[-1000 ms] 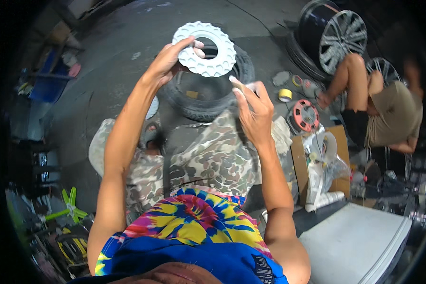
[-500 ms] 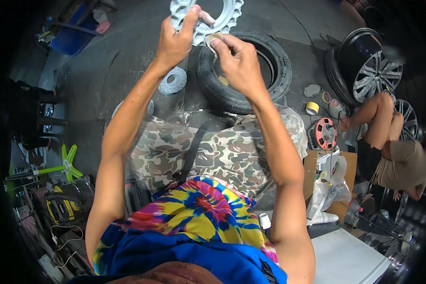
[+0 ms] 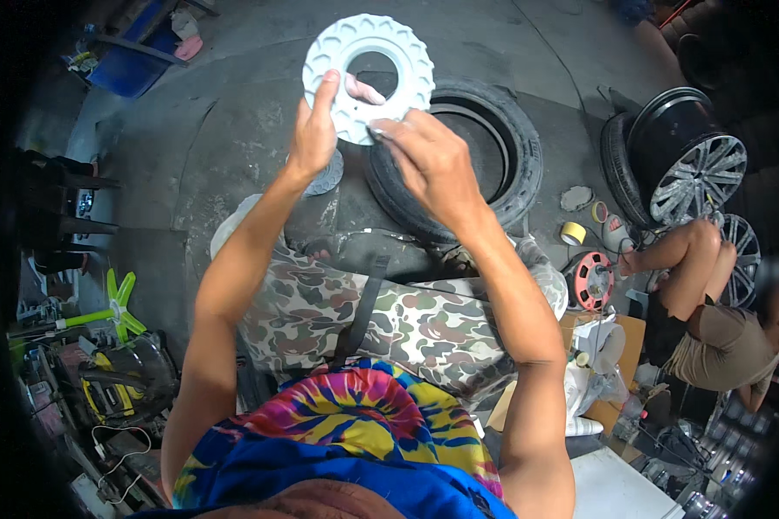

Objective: The person sits on the floor and sands a white plastic ring with a sanding block, rotating the ring to smooth its edges and surfaces. The person then places the ring down and picks up another similar ring to continue sanding.

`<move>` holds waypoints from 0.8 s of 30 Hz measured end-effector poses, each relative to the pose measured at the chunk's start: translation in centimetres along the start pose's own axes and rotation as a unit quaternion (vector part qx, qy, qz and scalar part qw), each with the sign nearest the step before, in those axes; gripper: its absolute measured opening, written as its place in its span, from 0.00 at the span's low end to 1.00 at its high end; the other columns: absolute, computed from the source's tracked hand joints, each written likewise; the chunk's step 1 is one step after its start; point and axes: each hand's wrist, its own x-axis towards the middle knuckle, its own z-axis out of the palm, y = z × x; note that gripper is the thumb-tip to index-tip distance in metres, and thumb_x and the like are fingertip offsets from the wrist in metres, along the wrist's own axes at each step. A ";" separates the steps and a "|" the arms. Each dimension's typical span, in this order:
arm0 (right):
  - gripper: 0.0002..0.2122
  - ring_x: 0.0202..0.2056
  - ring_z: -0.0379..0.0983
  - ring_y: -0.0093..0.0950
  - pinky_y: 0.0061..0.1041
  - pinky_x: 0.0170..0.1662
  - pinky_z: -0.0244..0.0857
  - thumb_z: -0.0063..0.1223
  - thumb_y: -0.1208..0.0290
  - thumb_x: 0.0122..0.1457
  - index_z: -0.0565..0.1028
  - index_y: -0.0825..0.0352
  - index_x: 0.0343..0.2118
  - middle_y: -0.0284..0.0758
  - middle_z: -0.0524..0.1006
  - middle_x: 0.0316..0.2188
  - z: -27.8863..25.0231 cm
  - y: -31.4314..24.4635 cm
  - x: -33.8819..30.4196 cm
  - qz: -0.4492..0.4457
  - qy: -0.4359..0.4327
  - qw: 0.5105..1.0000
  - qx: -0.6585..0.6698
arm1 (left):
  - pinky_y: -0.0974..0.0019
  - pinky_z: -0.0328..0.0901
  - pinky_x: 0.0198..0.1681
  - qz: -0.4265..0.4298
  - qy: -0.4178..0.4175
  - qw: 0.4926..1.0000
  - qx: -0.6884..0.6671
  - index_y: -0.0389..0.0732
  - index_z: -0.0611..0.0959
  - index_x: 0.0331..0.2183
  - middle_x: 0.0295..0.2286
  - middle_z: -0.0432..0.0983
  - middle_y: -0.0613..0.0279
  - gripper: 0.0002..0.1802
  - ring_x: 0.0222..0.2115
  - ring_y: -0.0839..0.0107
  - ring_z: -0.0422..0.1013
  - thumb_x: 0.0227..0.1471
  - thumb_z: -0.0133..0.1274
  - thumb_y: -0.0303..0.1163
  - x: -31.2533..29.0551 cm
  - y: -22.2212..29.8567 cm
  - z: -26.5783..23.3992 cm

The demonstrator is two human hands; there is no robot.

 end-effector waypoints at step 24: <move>0.06 0.37 0.80 0.50 0.49 0.41 0.74 0.61 0.80 0.65 0.82 0.70 0.44 0.44 0.78 0.34 0.3 1.3 -0.4 0.032 -0.108 0.989 -0.096 | 0.61 0.74 0.49 -0.029 -0.036 0.986 0.161 0.37 0.80 0.42 0.36 0.87 0.53 0.28 0.39 0.70 0.81 0.83 0.38 0.50 1.2 -3.4 -0.1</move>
